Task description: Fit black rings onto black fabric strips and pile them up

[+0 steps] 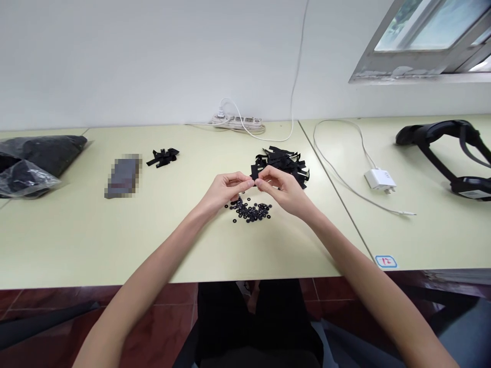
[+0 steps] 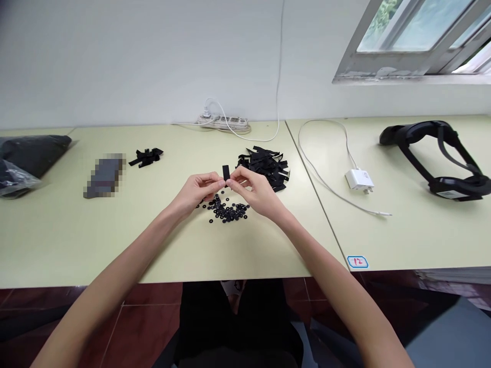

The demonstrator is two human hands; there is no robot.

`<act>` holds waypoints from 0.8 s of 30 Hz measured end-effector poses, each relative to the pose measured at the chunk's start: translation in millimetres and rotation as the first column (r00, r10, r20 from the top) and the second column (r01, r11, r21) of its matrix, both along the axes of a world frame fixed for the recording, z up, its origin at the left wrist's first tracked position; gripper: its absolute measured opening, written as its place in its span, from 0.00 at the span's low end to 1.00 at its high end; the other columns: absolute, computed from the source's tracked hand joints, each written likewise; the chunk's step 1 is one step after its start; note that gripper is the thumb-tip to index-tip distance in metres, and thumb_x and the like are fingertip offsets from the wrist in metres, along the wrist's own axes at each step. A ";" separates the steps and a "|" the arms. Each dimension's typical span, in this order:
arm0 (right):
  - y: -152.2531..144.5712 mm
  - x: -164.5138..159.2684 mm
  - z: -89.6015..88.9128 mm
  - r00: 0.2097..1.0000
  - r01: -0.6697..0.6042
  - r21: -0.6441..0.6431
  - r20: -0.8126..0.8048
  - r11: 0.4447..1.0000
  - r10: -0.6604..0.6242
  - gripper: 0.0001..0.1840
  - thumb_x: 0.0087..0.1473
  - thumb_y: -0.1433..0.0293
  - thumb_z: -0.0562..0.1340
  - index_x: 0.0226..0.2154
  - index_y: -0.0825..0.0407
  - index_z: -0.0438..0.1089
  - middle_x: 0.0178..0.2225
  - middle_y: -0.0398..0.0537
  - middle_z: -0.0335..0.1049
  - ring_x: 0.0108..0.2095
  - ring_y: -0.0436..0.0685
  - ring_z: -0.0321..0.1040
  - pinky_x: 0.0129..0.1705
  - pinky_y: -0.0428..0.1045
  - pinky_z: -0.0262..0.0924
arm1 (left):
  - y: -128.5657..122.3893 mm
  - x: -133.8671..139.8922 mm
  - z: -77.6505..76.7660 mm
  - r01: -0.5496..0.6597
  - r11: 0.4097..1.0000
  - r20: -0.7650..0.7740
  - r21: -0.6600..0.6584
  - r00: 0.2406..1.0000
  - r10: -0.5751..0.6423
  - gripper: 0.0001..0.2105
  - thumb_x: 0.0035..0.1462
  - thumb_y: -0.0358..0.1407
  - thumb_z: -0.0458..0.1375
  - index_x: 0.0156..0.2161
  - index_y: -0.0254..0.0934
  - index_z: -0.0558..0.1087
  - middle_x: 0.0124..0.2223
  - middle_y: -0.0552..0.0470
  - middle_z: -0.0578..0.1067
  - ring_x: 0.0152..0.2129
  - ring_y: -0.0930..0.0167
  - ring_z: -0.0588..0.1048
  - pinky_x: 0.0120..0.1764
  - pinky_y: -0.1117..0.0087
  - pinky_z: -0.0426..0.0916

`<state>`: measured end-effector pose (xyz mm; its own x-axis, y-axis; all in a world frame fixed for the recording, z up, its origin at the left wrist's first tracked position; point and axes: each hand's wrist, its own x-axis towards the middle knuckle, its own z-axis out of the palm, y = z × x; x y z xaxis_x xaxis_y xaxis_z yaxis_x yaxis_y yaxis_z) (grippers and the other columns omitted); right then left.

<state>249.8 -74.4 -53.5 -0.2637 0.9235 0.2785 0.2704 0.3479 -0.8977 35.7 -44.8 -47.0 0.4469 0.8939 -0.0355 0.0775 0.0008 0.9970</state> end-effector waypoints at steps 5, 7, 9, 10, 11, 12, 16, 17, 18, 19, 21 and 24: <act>-0.2 0.0 0.1 1.000 0.000 0.013 0.013 1.000 0.000 0.15 0.70 0.54 0.64 0.37 0.46 0.69 0.35 0.44 0.71 0.38 0.56 0.70 0.44 0.53 0.67 | -1.4 2.5 -0.1 -0.037 0.999 -0.026 0.033 0.999 0.038 0.17 0.55 0.53 0.72 0.32 0.41 0.80 0.30 0.52 0.73 0.23 0.74 0.61 0.27 0.67 0.54; 0.3 -0.3 -1.3 1.000 -0.004 0.022 0.024 1.000 0.004 0.15 0.70 0.54 0.64 0.36 0.46 0.69 0.34 0.44 0.71 0.37 0.55 0.69 0.43 0.53 0.66 | -2.2 3.0 -0.9 -0.045 0.996 -0.036 0.073 0.998 0.047 0.17 0.56 0.53 0.72 0.33 0.41 0.80 0.31 0.52 0.73 0.24 0.73 0.63 0.27 0.67 0.55; 0.9 -0.5 -2.9 1.000 -0.005 0.032 0.025 0.999 0.004 0.15 0.70 0.55 0.64 0.36 0.46 0.69 0.34 0.44 0.71 0.36 0.55 0.68 0.43 0.53 0.66 | -3.0 3.3 -1.5 -0.039 0.994 -0.041 0.105 0.998 0.044 0.16 0.58 0.52 0.71 0.33 0.41 0.79 0.31 0.51 0.74 0.24 0.73 0.63 0.27 0.67 0.54; 1.4 -0.4 -3.8 1.000 -0.006 0.038 0.024 0.999 0.005 0.15 0.70 0.55 0.63 0.36 0.46 0.69 0.34 0.44 0.71 0.36 0.55 0.68 0.43 0.53 0.66 | -3.3 3.5 -1.8 -0.036 0.993 -0.043 0.114 0.998 0.041 0.16 0.59 0.52 0.71 0.33 0.41 0.79 0.31 0.51 0.73 0.24 0.73 0.63 0.27 0.67 0.54; 2.0 -0.3 -4.6 1.000 -0.008 0.043 0.023 0.999 0.007 0.15 0.70 0.55 0.64 0.36 0.46 0.69 0.34 0.44 0.71 0.36 0.55 0.68 0.43 0.53 0.66 | -3.4 3.7 -1.9 -0.035 0.992 -0.045 0.119 0.998 0.040 0.16 0.59 0.52 0.71 0.33 0.41 0.79 0.31 0.51 0.73 0.24 0.74 0.63 0.27 0.67 0.54; 2.7 -0.1 -5.5 1.000 -0.008 0.048 0.019 0.999 0.007 0.16 0.70 0.54 0.64 0.36 0.46 0.69 0.34 0.44 0.71 0.36 0.55 0.69 0.43 0.54 0.66 | -3.4 4.0 -2.1 -0.036 0.992 -0.046 0.118 0.998 0.042 0.16 0.59 0.51 0.71 0.33 0.40 0.79 0.31 0.52 0.73 0.23 0.74 0.62 0.27 0.68 0.54; 5.6 -0.8 -9.6 0.999 -0.002 0.040 -0.051 0.999 0.004 0.19 0.70 0.50 0.64 0.37 0.47 0.70 0.34 0.44 0.73 0.38 0.56 0.71 0.46 0.54 0.68 | -1.6 4.4 -3.5 -0.045 0.996 -0.007 0.072 0.999 0.046 0.17 0.57 0.52 0.72 0.35 0.40 0.79 0.30 0.53 0.71 0.23 0.74 0.64 0.27 0.69 0.59; 5.9 -1.8 -10.5 0.997 0.000 0.034 -0.080 0.999 0.003 0.19 0.71 0.49 0.63 0.37 0.47 0.70 0.34 0.44 0.74 0.38 0.56 0.72 0.46 0.55 0.68 | -0.9 4.2 -4.0 -0.057 0.997 0.009 0.055 0.998 0.056 0.17 0.57 0.52 0.71 0.35 0.40 0.79 0.30 0.53 0.70 0.23 0.74 0.64 0.27 0.69 0.59; 5.9 -3.0 -11.3 0.994 0.003 0.026 -0.111 1.000 0.000 0.19 0.73 0.50 0.61 0.38 0.46 0.70 0.34 0.45 0.74 0.38 0.56 0.72 0.46 0.55 0.69 | -0.2 3.9 -4.5 -0.073 0.997 0.023 0.032 0.997 0.072 0.17 0.58 0.52 0.71 0.36 0.40 0.79 0.29 0.54 0.69 0.23 0.74 0.64 0.26 0.69 0.59; 5.5 -4.5 -11.8 0.990 0.009 0.018 -0.141 1.000 -0.007 0.18 0.74 0.50 0.59 0.40 0.46 0.70 0.34 0.45 0.74 0.37 0.56 0.72 0.46 0.55 0.69 | 0.4 3.6 -4.9 -0.089 0.996 0.033 0.004 0.995 0.089 0.17 0.58 0.52 0.71 0.38 0.40 0.79 0.27 0.55 0.67 0.22 0.75 0.62 0.25 0.70 0.57; 3.5 -7.4 -11.8 0.981 0.033 0.012 -0.191 0.999 -0.031 0.15 0.74 0.52 0.59 0.44 0.45 0.69 0.33 0.43 0.74 0.36 0.56 0.73 0.45 0.55 0.70 | 1.1 3.0 -5.2 -0.116 0.991 0.054 -0.062 0.991 0.120 0.16 0.58 0.51 0.71 0.39 0.41 0.77 0.25 0.58 0.64 0.19 0.76 0.58 0.23 0.70 0.51; -0.7 -9.4 -10.5 0.989 0.085 0.111 -0.130 0.990 -0.070 0.11 0.71 0.57 0.64 0.49 0.43 0.69 0.35 0.43 0.74 0.37 0.57 0.74 0.46 0.56 0.72 | 1.2 3.2 -4.6 -0.116 0.986 0.089 -0.117 0.988 0.127 0.17 0.56 0.50 0.71 0.37 0.41 0.75 0.26 0.59 0.61 0.18 0.77 0.55 0.22 0.70 0.45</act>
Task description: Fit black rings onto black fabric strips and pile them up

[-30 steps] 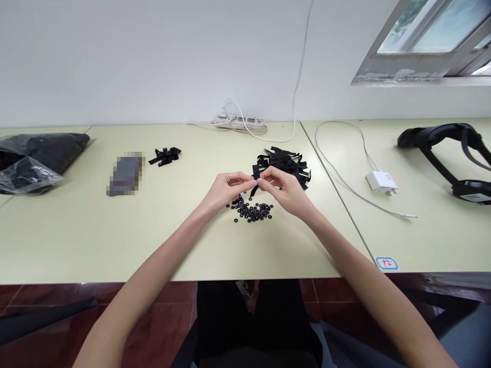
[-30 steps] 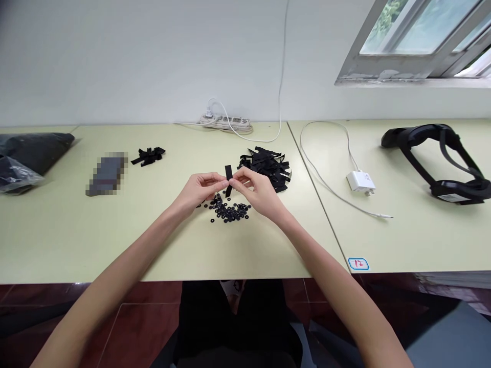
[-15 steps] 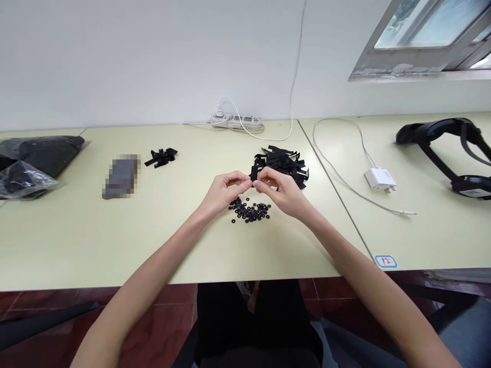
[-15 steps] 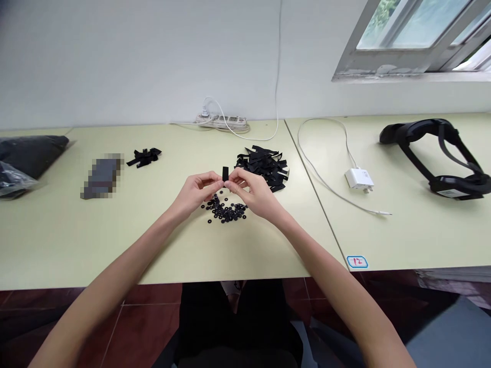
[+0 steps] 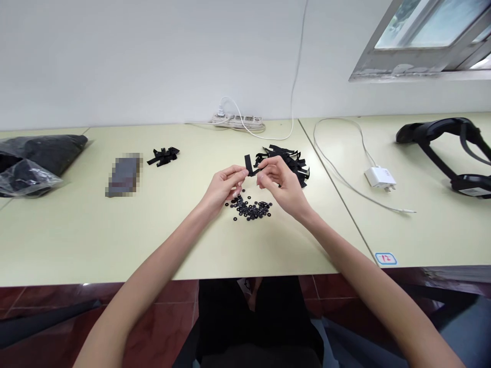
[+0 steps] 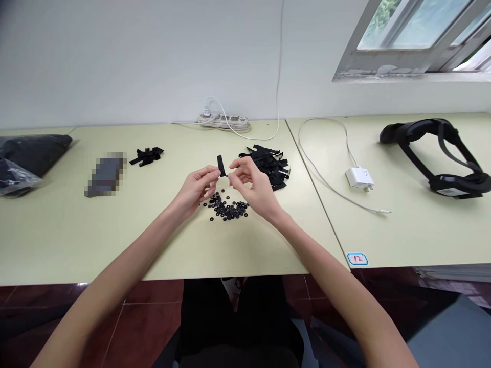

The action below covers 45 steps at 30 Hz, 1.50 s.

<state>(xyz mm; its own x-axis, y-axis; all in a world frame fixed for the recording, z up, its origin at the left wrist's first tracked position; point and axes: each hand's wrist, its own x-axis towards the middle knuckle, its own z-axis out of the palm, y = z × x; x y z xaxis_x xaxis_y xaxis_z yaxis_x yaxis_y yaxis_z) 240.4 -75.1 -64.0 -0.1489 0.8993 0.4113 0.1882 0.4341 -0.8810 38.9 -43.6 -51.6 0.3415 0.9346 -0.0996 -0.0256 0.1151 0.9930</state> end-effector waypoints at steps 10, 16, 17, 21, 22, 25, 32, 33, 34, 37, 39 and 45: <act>-1.9 0.2 1.5 0.975 0.093 0.219 0.176 0.971 -0.133 0.08 0.72 0.61 0.64 0.41 0.43 0.77 0.41 0.49 0.75 0.42 0.60 0.72 0.48 0.59 0.72 | 1.5 -0.1 -5.9 0.179 0.979 0.057 -0.101 0.983 -0.174 0.20 0.59 0.51 0.70 0.29 0.39 0.71 0.31 0.50 0.65 0.23 0.75 0.57 0.22 0.69 0.45; 7.6 1.9 -1.5 0.996 0.064 -0.024 -0.060 0.998 -0.066 0.13 0.66 0.54 0.68 0.39 0.46 0.77 0.45 0.49 0.73 0.47 0.59 0.73 0.52 0.57 0.72 | 0.2 -0.5 -2.0 0.057 0.984 -0.075 0.168 0.996 -0.045 0.16 0.64 0.50 0.65 0.48 0.42 0.77 0.54 0.44 0.75 0.44 0.66 0.74 0.28 0.74 0.68; 8.7 2.4 -2.9 0.995 0.058 -0.052 -0.074 0.997 -0.062 0.15 0.65 0.52 0.69 0.39 0.46 0.77 0.45 0.49 0.74 0.47 0.59 0.73 0.53 0.57 0.72 | 0.1 -0.5 -1.5 0.082 0.972 -0.105 0.219 0.993 -0.060 0.17 0.64 0.51 0.65 0.49 0.42 0.77 0.56 0.44 0.75 0.45 0.66 0.75 0.29 0.74 0.69; 10.7 2.7 -7.3 0.994 0.046 -0.100 -0.091 0.994 -0.055 0.17 0.62 0.50 0.72 0.38 0.46 0.78 0.43 0.48 0.75 0.46 0.59 0.74 0.54 0.58 0.72 | -0.5 -0.8 -2.7 0.220 0.950 -0.200 0.223 0.964 -0.177 0.16 0.66 0.52 0.65 0.47 0.41 0.78 0.41 0.47 0.79 0.32 0.70 0.75 0.24 0.74 0.61; 11.1 2.8 -7.9 0.994 0.041 -0.119 -0.099 0.992 -0.053 0.17 0.61 0.50 0.72 0.39 0.46 0.78 0.44 0.48 0.76 0.46 0.59 0.74 0.55 0.58 0.72 | -0.4 -0.9 -3.5 0.230 0.951 -0.206 0.205 0.960 -0.187 0.16 0.67 0.52 0.64 0.46 0.41 0.78 0.37 0.48 0.78 0.28 0.72 0.73 0.23 0.73 0.59; 13.7 5.0 -9.1 0.985 0.040 -0.200 -0.156 0.979 -0.072 0.18 0.64 0.49 0.69 0.43 0.45 0.79 0.46 0.50 0.78 0.47 0.59 0.74 0.56 0.58 0.72 | 0.7 -1.4 -5.3 0.200 0.963 -0.166 0.180 0.971 -0.170 0.15 0.66 0.51 0.65 0.42 0.41 0.78 0.36 0.49 0.79 0.24 0.74 0.70 0.21 0.71 0.57; 23.7 19.5 -13.8 0.954 0.056 -0.334 -0.259 0.941 -0.148 0.17 0.68 0.52 0.64 0.43 0.47 0.78 0.39 0.47 0.77 0.42 0.56 0.73 0.49 0.53 0.71 | 11.5 -10.1 -5.7 0.055 0.998 -0.101 0.035 0.994 -0.051 0.15 0.64 0.51 0.68 0.43 0.42 0.78 0.19 0.63 0.62 0.12 0.79 0.51 0.20 0.70 0.43; 24.9 20.7 -14.9 0.953 0.052 -0.338 -0.264 0.940 -0.147 0.16 0.67 0.53 0.64 0.43 0.47 0.78 0.37 0.46 0.76 0.40 0.55 0.73 0.48 0.53 0.70 | 15.4 -12.9 -7.2 0.013 1.000 -0.065 0.023 0.998 -0.012 0.15 0.63 0.50 0.68 0.43 0.41 0.78 0.20 0.63 0.63 0.12 0.79 0.50 0.20 0.69 0.42; 26.2 21.6 -16.1 0.953 0.049 -0.341 -0.266 0.939 -0.147 0.15 0.67 0.54 0.64 0.42 0.47 0.78 0.36 0.46 0.76 0.38 0.55 0.72 0.47 0.52 0.69 | 20.1 -16.4 -9.0 -0.037 0.999 -0.021 0.009 0.999 0.038 0.14 0.63 0.49 0.69 0.42 0.40 0.78 0.22 0.61 0.67 0.13 0.80 0.51 0.20 0.69 0.42; 30.6 24.2 -19.3 0.960 0.066 -0.341 -0.234 0.938 -0.152 0.11 0.65 0.59 0.64 0.40 0.48 0.78 0.33 0.45 0.75 0.35 0.54 0.70 0.45 0.52 0.68 | 36.7 -31.0 -12.4 -0.236 0.971 0.079 -0.040 0.968 0.239 0.11 0.62 0.41 0.70 0.42 0.36 0.78 0.38 0.52 0.81 0.17 0.82 0.59 0.21 0.71 0.47; 34.2 28.3 -20.8 0.972 0.105 -0.309 -0.169 0.945 -0.163 0.10 0.65 0.62 0.63 0.39 0.49 0.77 0.33 0.45 0.76 0.35 0.54 0.71 0.44 0.53 0.68 | 48.6 -44.6 -10.5 -0.361 0.931 0.105 -0.046 0.925 0.364 0.09 0.64 0.37 0.69 0.45 0.35 0.77 0.49 0.49 0.83 0.26 0.80 0.71 0.24 0.76 0.54; 46.5 58.6 -29.7 0.870 0.368 0.114 0.309 0.923 -0.385 0.10 0.64 0.69 0.59 0.40 0.47 0.77 0.41 0.52 0.78 0.44 0.63 0.72 0.49 0.60 0.68 | 90.6 -101.7 -8.0 -0.670 0.710 0.201 0.218 0.742 0.639 0.12 0.68 0.41 0.62 0.54 0.46 0.69 0.68 0.51 0.74 0.58 0.66 0.77 0.41 0.72 0.74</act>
<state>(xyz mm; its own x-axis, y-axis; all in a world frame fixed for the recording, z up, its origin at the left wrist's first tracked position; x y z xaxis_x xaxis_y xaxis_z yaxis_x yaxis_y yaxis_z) 299.0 -28.6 -93.7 0.0662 0.8934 0.4444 0.6134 0.3148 -0.7243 -62.9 47.0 -59.6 -0.3722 0.9110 0.1776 -0.0989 -0.2292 0.9684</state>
